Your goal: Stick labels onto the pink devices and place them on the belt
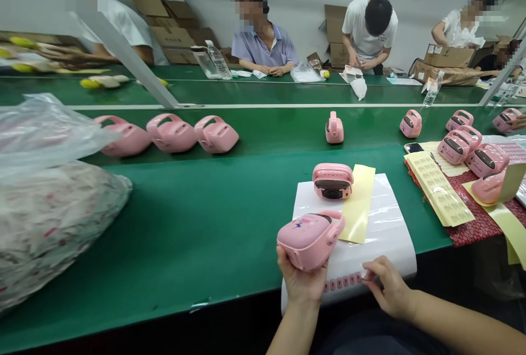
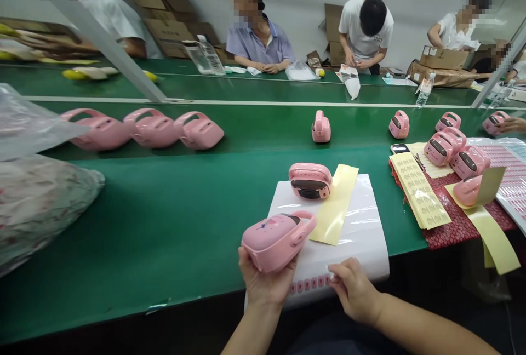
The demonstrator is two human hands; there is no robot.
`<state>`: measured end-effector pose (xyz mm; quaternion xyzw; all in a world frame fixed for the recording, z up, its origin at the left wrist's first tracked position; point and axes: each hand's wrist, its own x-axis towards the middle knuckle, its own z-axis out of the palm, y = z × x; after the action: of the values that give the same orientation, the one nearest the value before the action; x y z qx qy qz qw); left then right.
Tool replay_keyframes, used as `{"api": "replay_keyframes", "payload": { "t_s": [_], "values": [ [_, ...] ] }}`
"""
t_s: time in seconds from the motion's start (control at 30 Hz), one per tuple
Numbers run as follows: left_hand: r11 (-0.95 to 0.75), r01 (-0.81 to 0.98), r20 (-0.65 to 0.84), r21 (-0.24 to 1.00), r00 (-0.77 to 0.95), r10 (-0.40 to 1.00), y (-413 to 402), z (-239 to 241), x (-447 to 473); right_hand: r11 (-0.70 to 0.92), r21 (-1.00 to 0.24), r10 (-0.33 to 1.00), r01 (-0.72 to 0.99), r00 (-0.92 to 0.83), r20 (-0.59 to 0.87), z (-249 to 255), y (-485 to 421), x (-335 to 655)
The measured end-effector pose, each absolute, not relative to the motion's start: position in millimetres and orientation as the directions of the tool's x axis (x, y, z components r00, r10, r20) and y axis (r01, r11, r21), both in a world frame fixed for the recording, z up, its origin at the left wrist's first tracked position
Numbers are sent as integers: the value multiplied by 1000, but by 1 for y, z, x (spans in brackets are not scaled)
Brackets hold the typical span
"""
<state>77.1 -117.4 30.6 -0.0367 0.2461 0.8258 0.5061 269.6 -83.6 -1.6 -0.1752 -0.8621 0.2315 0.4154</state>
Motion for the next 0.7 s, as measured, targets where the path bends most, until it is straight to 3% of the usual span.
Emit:
{"api": "replay_keyframes", "payload": {
  "t_s": [0.13,0.2,0.27,0.47,0.6,0.7],
  "values": [
    [-350,-679,-149,646,-561,814,-123,43,79,490,-872,786,19,-441,433,50,-67,263],
    [-315,-492,7,811,-532,847,-127,54,77,330,-941,829,-80,-452,329,84,-55,258],
    [-286,-351,100,892,-463,881,-132,66,74,214,-968,805,-133,-537,252,114,-47,252],
    [-141,-148,102,979,-241,965,-136,84,69,195,-981,696,-6,-703,143,152,-43,233],
    [-264,145,282,954,-118,952,-137,79,65,143,-985,676,99,-737,24,156,-44,226],
    [-426,430,445,796,60,893,-138,74,61,91,-982,655,163,-753,-64,159,-45,224]
  ]
}}
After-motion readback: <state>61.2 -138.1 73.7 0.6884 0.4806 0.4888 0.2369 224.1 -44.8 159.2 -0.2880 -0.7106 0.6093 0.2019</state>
